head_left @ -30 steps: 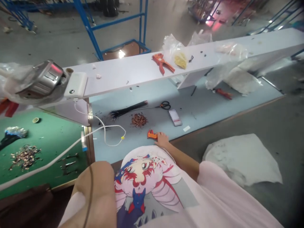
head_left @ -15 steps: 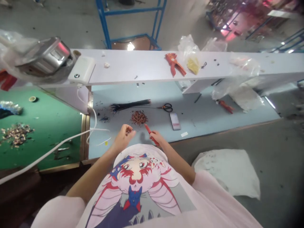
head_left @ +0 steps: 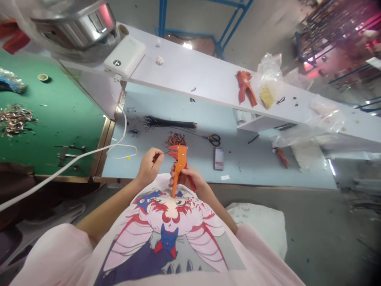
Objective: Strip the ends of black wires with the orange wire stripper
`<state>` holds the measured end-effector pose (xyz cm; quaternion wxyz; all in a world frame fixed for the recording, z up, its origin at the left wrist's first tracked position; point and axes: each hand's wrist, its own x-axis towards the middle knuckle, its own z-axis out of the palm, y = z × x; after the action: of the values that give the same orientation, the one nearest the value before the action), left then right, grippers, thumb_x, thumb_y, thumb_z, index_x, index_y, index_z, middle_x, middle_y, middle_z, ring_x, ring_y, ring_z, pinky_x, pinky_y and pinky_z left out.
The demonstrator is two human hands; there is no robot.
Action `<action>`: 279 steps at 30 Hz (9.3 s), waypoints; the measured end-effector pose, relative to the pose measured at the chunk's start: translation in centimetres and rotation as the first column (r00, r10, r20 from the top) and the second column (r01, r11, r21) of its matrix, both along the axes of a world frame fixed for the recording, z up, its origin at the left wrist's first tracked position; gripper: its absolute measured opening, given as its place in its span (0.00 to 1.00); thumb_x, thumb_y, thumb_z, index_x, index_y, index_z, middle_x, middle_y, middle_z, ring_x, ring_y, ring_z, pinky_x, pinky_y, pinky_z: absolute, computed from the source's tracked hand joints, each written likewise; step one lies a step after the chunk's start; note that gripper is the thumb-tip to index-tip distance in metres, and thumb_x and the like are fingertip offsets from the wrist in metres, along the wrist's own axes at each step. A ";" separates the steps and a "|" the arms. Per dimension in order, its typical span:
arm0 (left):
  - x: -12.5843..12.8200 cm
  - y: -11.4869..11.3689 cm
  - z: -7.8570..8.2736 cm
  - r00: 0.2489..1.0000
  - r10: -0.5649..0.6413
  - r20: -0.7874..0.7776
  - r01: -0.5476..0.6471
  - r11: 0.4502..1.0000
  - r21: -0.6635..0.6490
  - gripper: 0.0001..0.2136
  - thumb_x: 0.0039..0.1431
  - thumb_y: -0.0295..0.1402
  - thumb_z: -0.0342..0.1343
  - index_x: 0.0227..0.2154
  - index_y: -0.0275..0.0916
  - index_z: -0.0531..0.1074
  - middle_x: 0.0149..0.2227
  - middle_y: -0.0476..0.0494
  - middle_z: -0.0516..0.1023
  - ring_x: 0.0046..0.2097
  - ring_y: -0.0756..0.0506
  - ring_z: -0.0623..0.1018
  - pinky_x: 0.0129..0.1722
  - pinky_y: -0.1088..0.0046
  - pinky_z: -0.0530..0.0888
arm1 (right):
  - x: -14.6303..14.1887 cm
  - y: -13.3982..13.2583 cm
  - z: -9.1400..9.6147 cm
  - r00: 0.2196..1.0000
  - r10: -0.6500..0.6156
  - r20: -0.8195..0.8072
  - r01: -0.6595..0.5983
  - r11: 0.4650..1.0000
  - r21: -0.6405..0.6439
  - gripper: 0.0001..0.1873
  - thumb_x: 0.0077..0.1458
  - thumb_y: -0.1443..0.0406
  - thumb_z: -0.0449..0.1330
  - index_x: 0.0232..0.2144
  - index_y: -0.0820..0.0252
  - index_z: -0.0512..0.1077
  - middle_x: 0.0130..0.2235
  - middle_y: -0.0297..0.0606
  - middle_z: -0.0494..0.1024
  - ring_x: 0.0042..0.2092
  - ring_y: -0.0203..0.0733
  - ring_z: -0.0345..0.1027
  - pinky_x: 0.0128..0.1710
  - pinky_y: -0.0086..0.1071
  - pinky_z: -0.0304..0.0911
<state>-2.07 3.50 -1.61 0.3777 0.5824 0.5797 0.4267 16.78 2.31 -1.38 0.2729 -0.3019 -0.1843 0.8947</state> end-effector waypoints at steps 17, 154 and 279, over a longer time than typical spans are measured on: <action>-1.2 1.0 2.1 0.947 -0.039 -0.318 0.172 0.900 0.401 0.04 0.58 0.29 0.52 0.34 0.38 0.71 0.31 0.45 0.74 0.33 0.49 0.72 0.34 0.74 0.68 | 0.3 -1.0 3.4 0.988 -0.025 0.151 -0.010 0.974 0.228 0.19 0.47 0.62 0.65 0.41 0.61 0.65 0.35 0.37 0.71 0.33 0.40 0.69 0.35 0.39 0.69; -1.2 0.8 3.5 0.997 -0.060 0.056 0.043 0.962 0.269 0.03 0.54 0.30 0.55 0.30 0.38 0.74 0.27 0.48 0.73 0.25 0.54 0.65 0.25 0.77 0.64 | 1.3 -1.7 4.6 0.966 -0.061 0.250 -0.010 0.962 0.273 0.25 0.44 0.49 0.63 0.38 0.59 0.65 0.32 0.38 0.72 0.32 0.43 0.71 0.32 0.39 0.69; 1.0 -0.3 3.9 0.911 -0.043 -0.410 0.255 0.841 0.477 0.04 0.55 0.28 0.53 0.29 0.40 0.73 0.28 0.47 0.74 0.32 0.50 0.72 0.33 0.74 0.67 | -2.4 1.4 5.5 0.634 -0.686 0.358 0.235 0.612 0.755 0.07 0.49 0.67 0.60 0.31 0.56 0.63 0.28 0.34 0.68 0.31 0.38 0.66 0.35 0.37 0.69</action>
<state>-1.08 3.24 2.28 0.1178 0.7785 0.4568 0.4139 14.33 3.72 4.17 0.5179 -0.5024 -0.4679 0.5104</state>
